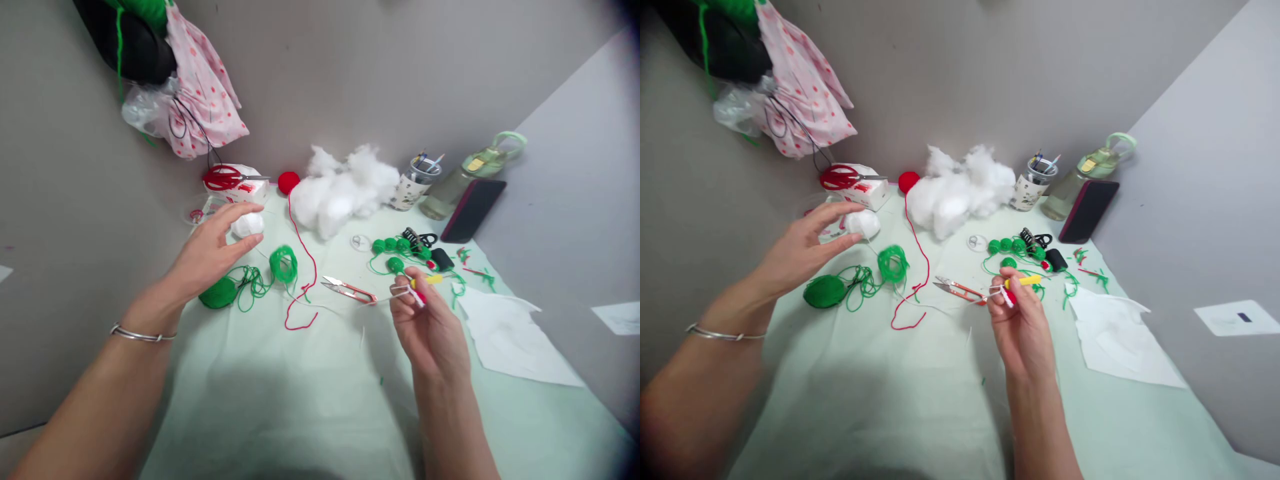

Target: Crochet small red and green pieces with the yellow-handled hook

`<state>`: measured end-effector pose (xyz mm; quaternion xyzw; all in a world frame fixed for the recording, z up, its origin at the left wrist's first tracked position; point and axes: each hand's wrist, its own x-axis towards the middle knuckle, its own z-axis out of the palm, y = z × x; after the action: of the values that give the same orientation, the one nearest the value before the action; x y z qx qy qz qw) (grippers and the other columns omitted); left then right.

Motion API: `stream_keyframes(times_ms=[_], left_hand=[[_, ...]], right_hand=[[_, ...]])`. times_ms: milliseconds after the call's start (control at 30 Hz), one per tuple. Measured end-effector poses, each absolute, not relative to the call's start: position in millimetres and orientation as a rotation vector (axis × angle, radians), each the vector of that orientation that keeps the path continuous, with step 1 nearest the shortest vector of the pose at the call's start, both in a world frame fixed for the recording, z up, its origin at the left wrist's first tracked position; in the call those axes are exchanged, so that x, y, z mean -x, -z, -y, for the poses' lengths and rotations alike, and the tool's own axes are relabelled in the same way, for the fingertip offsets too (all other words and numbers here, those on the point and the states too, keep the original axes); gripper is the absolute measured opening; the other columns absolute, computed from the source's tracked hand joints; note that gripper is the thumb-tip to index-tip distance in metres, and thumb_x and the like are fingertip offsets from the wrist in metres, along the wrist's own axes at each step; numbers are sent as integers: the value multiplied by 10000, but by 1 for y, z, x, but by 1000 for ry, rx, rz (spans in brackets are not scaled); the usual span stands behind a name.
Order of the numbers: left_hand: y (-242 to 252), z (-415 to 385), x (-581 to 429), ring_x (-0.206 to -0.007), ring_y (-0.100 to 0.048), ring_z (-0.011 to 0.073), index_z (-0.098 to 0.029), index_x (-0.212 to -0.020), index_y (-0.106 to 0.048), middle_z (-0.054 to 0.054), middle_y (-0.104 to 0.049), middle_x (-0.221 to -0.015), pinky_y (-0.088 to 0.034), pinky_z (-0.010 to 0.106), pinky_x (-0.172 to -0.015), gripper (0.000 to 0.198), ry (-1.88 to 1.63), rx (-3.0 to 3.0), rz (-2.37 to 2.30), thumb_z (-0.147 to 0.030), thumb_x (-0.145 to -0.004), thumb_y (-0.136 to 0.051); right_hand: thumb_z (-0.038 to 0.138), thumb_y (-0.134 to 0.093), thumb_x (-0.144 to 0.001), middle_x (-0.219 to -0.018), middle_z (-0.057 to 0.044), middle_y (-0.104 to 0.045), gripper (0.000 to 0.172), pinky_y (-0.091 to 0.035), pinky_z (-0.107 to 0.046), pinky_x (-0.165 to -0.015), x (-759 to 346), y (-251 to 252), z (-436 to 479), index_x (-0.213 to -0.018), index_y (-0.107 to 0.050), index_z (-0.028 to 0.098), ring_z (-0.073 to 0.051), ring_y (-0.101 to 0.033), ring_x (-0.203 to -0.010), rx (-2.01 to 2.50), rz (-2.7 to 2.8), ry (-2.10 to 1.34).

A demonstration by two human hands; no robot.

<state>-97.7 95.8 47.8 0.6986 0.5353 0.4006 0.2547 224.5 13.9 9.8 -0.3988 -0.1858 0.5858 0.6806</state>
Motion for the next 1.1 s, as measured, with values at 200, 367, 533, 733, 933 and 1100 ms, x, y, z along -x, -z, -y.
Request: stream_keyframes(times_ms=[200, 367, 533, 733, 933, 1100], left_hand=[[-18, -99, 113, -1283, -613, 329, -275, -808, -745, 61, -759, -1219, -418, 535, -1161, 134, -785, -2135, -1470, -348, -887, -665], [5, -101, 111, -1248, -595, 369, -282, -823, -746, 94, -751, -1136, -363, 590, -1169, 84, -600, -2216, -1475, -313, -824, -668], [11, -103, 111, -1028, -661, 318, -259, -657, -670, 32, -738, -898, -378, 548, -1129, 95, -611, -2159, -1430, -234, -717, -738], [-21, -105, 130, -731, -631, 195, -235, -868, -645, -15, -699, -745, -494, 348, -768, 62, -1099, -1835, -1555, -275, -916, -643], [-35, -106, 129, -564, -655, 120, -219, -917, -598, -49, -688, -694, -567, 272, -625, 190, -1631, -1462, -1358, -347, -892, -736], [-46, -105, 125, -583, -721, 115, -205, -888, -638, -33, -780, -728, -586, 225, -607, 170, -1725, -1169, -1187, -212, -857, -805]], right_hand=[[294, -910, -745, -813, 16, -588, 276, -491, -106, -490, -226, -7, -15, -945, -744, 201, -42, -538, -600, 920, 477, -1345], [295, -911, -737, -819, 12, -598, 268, -492, -107, -478, -224, -7, -15, -927, -751, 195, -42, -538, -592, 938, 457, -1347], [275, -929, -701, -807, 13, -606, 290, -492, -91, -485, -223, -9, -15, -917, -760, 179, -29, -529, -581, 929, 408, -1355], [273, -911, -732, -805, 15, -594, 272, -474, -82, -486, -224, -9, -14, -916, -737, 175, -31, -525, -583, 915, 462, -1370], [288, -893, -761, -809, 17, -590, 251, -473, -94, -480, -224, -8, -14, -922, -729, 187, -40, -524, -586, 926, 492, -1375], [268, -904, -733, -806, 11, -594, 256, -475, -93, -478, -223, -8, -15, -904, -739, 172, -38, -525, -585, 922, 453, -1366]])
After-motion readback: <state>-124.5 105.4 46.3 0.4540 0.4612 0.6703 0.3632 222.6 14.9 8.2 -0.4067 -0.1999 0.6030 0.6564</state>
